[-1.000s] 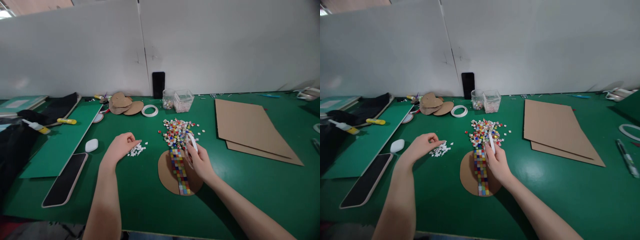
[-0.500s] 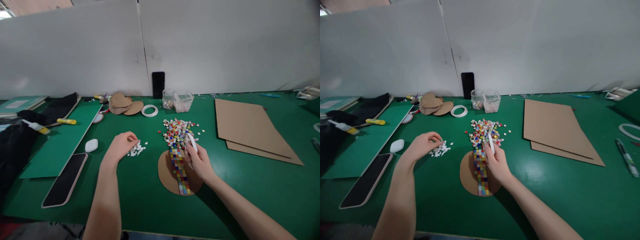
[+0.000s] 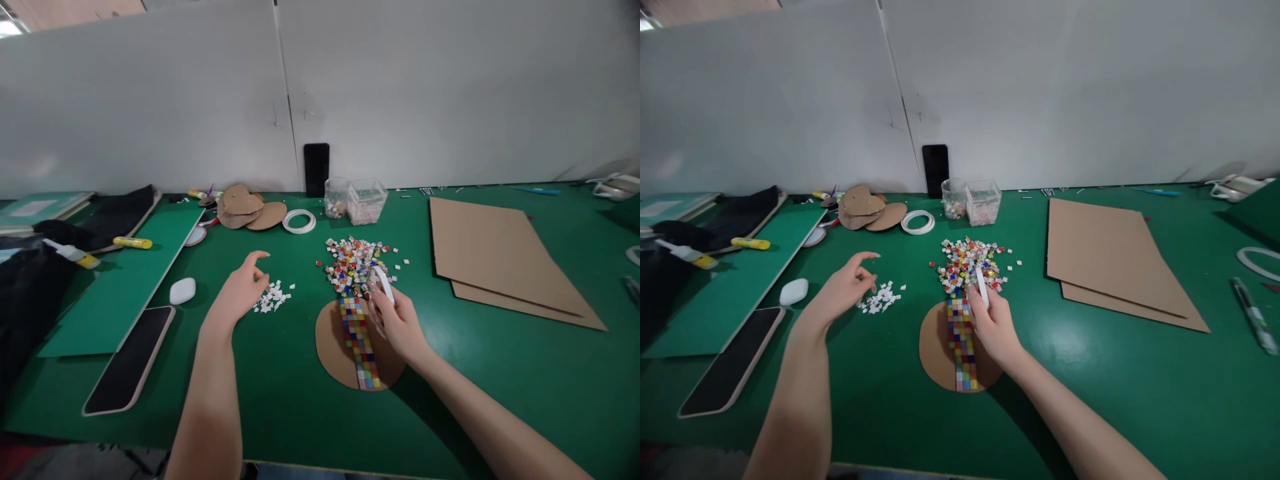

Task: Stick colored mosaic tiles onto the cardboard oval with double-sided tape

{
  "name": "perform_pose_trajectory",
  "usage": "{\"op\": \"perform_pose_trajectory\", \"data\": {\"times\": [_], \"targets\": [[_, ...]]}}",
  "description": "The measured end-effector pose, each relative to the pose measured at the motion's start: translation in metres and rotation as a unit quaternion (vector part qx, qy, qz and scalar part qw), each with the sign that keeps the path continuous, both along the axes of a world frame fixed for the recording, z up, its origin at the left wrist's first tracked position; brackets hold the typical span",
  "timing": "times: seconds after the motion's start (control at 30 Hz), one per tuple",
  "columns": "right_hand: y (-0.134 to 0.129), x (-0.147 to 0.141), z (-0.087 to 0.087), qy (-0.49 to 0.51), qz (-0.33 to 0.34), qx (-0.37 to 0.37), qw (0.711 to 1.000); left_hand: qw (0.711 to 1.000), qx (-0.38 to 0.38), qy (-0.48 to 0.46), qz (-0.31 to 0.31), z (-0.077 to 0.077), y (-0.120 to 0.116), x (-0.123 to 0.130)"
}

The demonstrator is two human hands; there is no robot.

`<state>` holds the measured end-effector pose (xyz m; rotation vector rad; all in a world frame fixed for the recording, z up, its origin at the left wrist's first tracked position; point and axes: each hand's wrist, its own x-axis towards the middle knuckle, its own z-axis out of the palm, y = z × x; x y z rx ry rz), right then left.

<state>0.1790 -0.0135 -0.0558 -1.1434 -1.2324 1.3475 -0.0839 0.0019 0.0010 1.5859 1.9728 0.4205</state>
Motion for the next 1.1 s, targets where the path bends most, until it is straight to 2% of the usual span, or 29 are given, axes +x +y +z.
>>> {"op": "perform_pose_trajectory", "data": {"times": [0.27,0.47,0.67,0.87,1.0,1.1], "targets": [[-0.0001,0.0005,-0.0008,-0.009,0.003,0.008,1.000,1.000,-0.025,-0.014,-0.003,0.0027,-0.0013,0.0036],[-0.0004,0.0005,-0.0007,-0.008,0.002,0.010,1.000,0.998,-0.034,0.002,-0.044,0.0026,-0.0010,0.0018],[0.0000,0.0005,-0.0012,-0.006,0.006,0.009,1.000,0.999,-0.046,-0.002,-0.017,0.0020,0.0007,0.0016],[-0.0001,0.0009,-0.0016,-0.017,0.003,0.015,1.000,0.999,-0.009,0.028,-0.030,0.0003,0.0004,0.0015],[0.0000,0.0007,-0.0018,-0.017,0.001,0.018,1.000,0.999,-0.037,-0.018,-0.015,0.0017,-0.0002,0.0019],[0.0005,0.0008,-0.0021,-0.014,0.000,0.016,1.000,0.999,-0.033,-0.013,-0.012,0.0012,0.0006,0.0015]]}}
